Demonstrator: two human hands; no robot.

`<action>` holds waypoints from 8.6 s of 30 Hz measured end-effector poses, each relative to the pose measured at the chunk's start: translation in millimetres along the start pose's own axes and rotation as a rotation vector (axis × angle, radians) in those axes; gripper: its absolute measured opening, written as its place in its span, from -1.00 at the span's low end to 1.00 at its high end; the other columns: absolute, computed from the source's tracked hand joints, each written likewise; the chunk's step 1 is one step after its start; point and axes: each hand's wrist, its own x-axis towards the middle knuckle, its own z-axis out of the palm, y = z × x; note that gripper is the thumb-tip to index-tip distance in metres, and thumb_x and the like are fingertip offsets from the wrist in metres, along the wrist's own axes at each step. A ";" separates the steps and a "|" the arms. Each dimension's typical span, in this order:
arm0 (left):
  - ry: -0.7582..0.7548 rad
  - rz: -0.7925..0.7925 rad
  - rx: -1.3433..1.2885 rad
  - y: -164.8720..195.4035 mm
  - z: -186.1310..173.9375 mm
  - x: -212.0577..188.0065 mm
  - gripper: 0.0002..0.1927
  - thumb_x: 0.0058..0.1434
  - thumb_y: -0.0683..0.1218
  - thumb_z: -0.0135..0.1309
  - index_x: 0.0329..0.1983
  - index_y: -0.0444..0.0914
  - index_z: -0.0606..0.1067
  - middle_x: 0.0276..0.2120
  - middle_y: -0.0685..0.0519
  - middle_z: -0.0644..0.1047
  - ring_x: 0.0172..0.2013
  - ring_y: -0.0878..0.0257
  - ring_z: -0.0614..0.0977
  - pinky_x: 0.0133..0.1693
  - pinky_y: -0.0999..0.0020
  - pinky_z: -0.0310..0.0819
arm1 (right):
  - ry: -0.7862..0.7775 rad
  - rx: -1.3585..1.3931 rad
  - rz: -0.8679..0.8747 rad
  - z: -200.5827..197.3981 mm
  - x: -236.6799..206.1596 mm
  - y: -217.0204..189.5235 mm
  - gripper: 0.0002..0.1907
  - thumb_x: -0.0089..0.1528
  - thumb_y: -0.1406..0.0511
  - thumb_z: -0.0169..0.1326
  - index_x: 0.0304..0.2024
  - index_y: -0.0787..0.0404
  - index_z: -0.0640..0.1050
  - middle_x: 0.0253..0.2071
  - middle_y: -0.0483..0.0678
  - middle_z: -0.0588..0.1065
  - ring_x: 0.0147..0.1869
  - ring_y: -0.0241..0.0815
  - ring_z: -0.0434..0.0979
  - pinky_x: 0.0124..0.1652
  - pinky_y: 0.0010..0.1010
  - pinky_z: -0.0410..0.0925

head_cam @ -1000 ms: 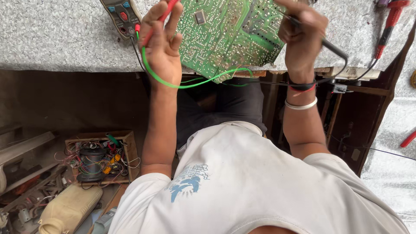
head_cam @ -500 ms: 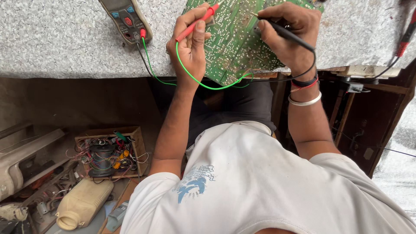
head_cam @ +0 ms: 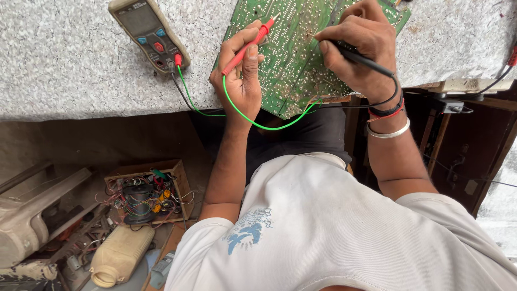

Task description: The person carries a foam sheet to a workbench, wipes a green circuit board with a cloth, and positions it on the bench. They then use a multimeter with red and black probes to test points across the circuit board, moving the probes between different components and solder joints.

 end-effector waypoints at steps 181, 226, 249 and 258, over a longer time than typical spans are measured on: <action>0.018 0.218 0.477 35.2 9.6 45.7 -0.81 0.31 -0.13 0.23 -0.05 -0.28 0.59 -0.17 -0.08 0.66 -0.18 0.02 0.72 -0.12 0.19 0.58 | -0.175 0.356 -0.197 -19.5 105.9 54.5 -0.77 0.30 0.25 0.24 -0.05 0.23 0.65 -0.17 -0.05 0.63 -0.10 -0.17 0.60 -0.09 -0.35 0.44; -0.080 0.266 0.450 24.5 -6.4 49.6 -0.82 0.32 -0.19 0.14 -0.02 -0.25 0.53 -0.20 -0.05 0.60 -0.21 0.03 0.69 -0.15 0.20 0.59 | -0.301 0.441 -0.215 -11.0 91.7 61.6 -0.89 0.44 0.42 0.26 0.00 0.32 0.63 -0.06 0.00 0.62 0.00 -0.21 0.64 -0.01 -0.48 0.45; -0.107 0.262 0.494 30.9 -0.6 53.5 -0.81 0.30 -0.24 0.15 -0.03 -0.25 0.53 -0.24 -0.05 0.58 -0.25 0.02 0.65 -0.17 0.16 0.54 | -0.288 0.198 -0.449 -11.8 103.8 57.4 -0.78 0.22 0.38 0.36 -0.08 0.21 0.68 -0.09 -0.07 0.62 -0.02 -0.07 0.52 0.00 -0.25 0.37; -0.112 0.253 0.486 27.8 -2.4 51.9 -0.80 0.31 -0.23 0.17 -0.01 -0.27 0.54 -0.21 -0.07 0.58 -0.23 0.03 0.67 -0.15 0.18 0.56 | -0.227 0.193 -0.395 -7.9 101.1 63.2 -0.82 0.31 0.38 0.37 -0.04 0.18 0.68 -0.15 -0.12 0.62 -0.05 -0.15 0.49 -0.02 -0.31 0.33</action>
